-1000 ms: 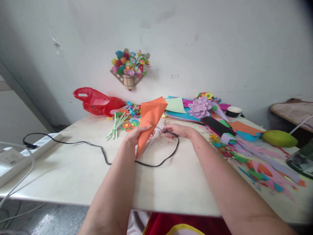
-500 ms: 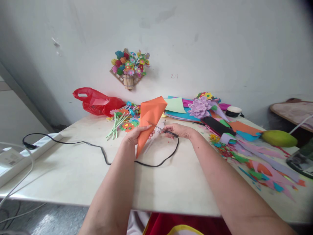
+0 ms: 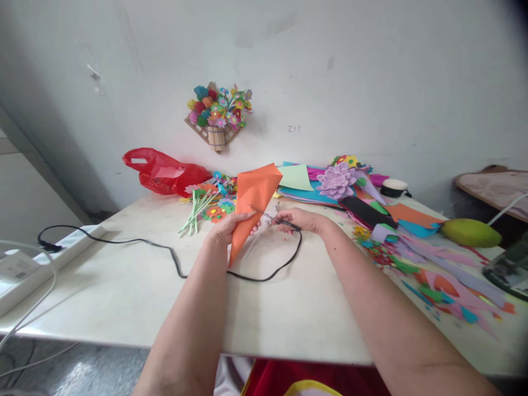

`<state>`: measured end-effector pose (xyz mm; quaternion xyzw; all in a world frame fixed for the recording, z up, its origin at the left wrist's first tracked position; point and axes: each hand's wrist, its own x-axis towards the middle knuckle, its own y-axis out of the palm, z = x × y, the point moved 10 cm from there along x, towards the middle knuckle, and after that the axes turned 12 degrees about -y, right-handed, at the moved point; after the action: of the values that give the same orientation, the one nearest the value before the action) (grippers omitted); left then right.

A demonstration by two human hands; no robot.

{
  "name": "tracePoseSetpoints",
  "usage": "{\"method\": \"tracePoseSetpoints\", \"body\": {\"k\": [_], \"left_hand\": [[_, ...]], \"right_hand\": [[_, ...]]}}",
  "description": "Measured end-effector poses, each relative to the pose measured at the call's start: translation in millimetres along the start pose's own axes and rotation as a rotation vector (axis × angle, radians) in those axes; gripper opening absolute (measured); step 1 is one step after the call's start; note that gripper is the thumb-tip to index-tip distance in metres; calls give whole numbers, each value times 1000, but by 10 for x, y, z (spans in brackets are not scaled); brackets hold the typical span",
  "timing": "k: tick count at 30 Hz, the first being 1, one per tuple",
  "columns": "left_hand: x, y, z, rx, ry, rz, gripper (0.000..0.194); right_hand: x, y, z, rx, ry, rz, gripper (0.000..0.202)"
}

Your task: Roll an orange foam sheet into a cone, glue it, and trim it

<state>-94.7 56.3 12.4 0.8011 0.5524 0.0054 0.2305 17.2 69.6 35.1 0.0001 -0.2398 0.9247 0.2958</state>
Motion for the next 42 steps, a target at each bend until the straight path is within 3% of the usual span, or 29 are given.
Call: {"method": "tracePoseSetpoints", "body": {"k": [18,42], "left_hand": [[14,49,3,36,0,43,20],[18,7,18,17,-14,2,20]], "right_hand": [[-8,0,-28,-7,18,3,29],[-9,27,19,22,-3,3,29]]}}
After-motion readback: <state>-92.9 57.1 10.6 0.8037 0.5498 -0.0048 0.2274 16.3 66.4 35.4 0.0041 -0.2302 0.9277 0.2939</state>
